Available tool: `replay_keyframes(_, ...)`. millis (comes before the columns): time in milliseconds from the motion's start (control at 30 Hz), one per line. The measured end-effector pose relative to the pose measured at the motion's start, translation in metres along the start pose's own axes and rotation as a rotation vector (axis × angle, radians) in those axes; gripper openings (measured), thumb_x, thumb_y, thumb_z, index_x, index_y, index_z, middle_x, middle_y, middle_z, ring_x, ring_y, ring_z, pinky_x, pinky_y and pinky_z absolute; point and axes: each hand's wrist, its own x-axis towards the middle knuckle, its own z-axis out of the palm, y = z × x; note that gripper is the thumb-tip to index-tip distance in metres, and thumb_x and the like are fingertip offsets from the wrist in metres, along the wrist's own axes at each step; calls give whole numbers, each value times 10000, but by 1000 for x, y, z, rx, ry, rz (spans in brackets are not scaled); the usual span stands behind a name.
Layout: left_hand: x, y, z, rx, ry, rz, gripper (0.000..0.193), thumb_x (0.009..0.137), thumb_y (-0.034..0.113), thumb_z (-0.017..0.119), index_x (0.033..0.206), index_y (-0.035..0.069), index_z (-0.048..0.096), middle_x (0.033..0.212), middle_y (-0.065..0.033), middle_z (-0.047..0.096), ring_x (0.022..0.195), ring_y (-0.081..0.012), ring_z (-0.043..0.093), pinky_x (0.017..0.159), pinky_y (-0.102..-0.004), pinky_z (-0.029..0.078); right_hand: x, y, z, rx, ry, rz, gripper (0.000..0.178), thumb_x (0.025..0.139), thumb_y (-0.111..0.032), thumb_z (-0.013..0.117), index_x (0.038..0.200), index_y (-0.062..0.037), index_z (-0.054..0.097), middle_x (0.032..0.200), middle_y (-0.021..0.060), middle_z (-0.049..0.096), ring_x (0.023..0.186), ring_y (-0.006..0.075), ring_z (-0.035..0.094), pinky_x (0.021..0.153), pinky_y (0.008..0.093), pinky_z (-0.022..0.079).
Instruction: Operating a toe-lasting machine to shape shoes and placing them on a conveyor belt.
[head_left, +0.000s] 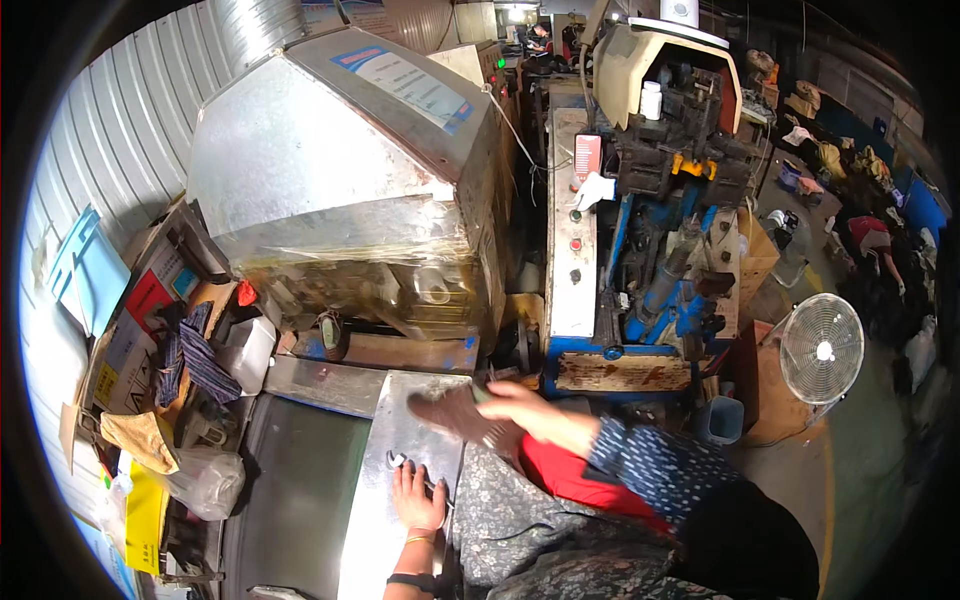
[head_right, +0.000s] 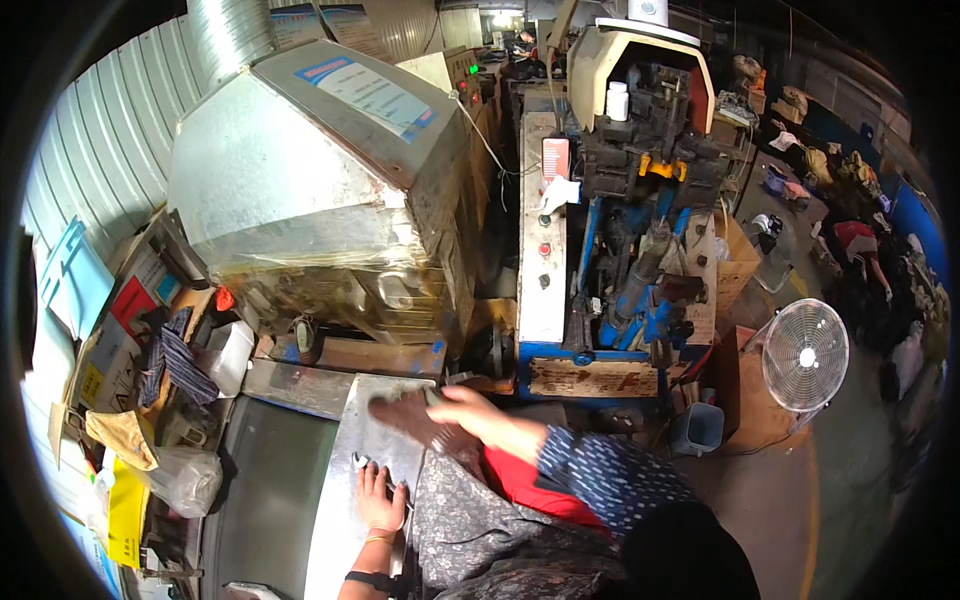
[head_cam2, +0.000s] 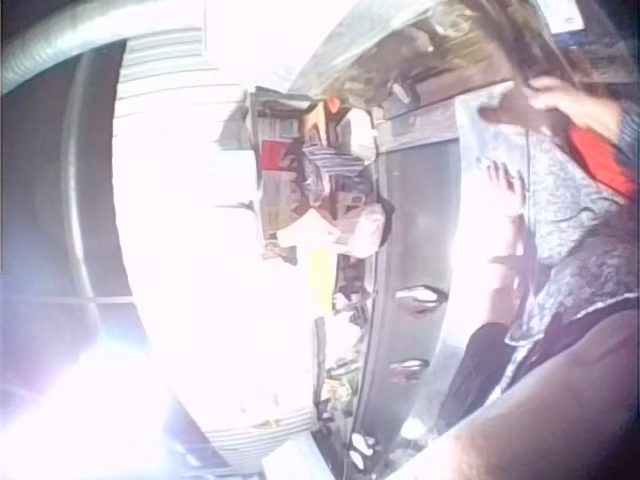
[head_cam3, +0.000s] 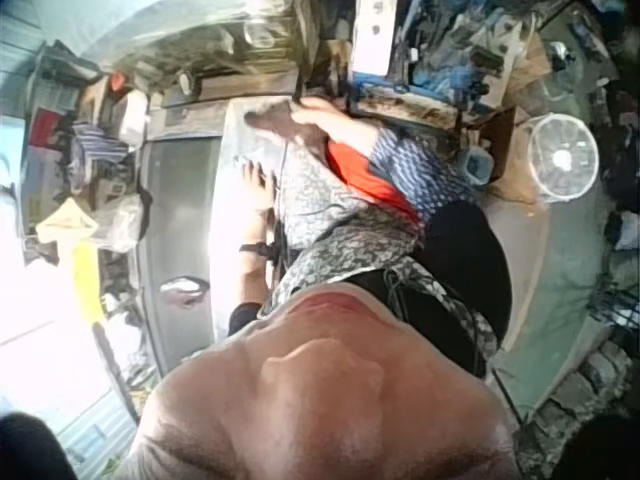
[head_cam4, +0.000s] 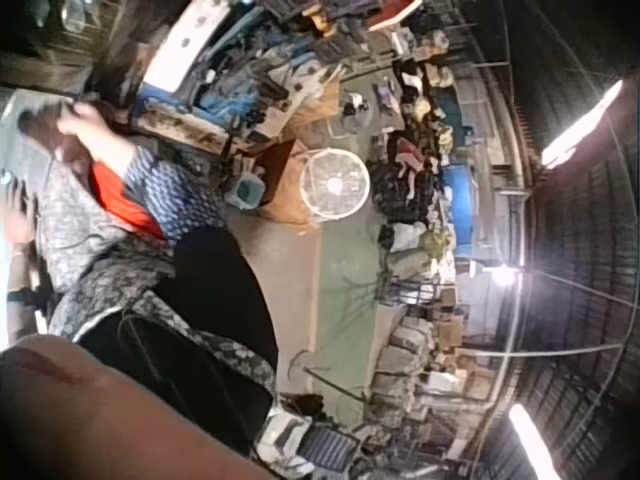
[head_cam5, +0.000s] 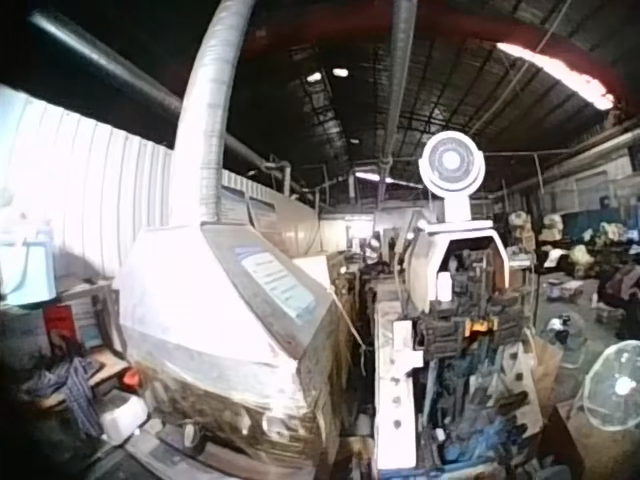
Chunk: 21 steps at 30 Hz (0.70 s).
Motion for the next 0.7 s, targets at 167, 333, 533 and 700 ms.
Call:
replay_keyframes(167, 5, 9, -6, -19, -2, -21, 560, 854, 403, 680, 1272, 31, 682, 1463, -241, 539, 1411, -461, 417, 1169, -542, 326, 164, 41, 53, -648, 384, -379, 490, 847, -161, 726, 1294, 8, 618, 1215, 183, 699, 1096, 315, 673, 955, 377, 523)
replay_keyframes(333, 3, 8, -8, -32, -13, -46, 549, 858, 382, 659, 1270, 20, 678, 1469, -250, 535, 1420, -458, 412, 1182, -537, 314, 112, 108, 101, -735, -168, -312, 442, 863, -200, 749, 1264, -26, 679, 1196, 183, 728, 1091, 284, 708, 961, 379, 542)
replay_keyframes(533, 3, 6, -4, -30, 2, -1, 522, 864, 336, 662, 1257, -7, 663, 1453, -277, 535, 1397, -491, 415, 1174, -550, 320, -33, 74, -31, -566, -148, -171, 306, 922, -188, 752, 1185, -32, 734, 1085, 106, 769, 1008, 171, 711, 911, 331, 560)
replay_keyframes(700, 3, 6, -5, -10, -22, -5, 512, 873, 326, 663, 1268, 0, 657, 1461, -267, 529, 1406, -485, 405, 1174, -547, 322, -143, 2, -178, -795, 503, -220, 318, 893, -157, 742, 1161, 11, 706, 1017, 155, 756, 943, 264, 733, 826, 368, 566)
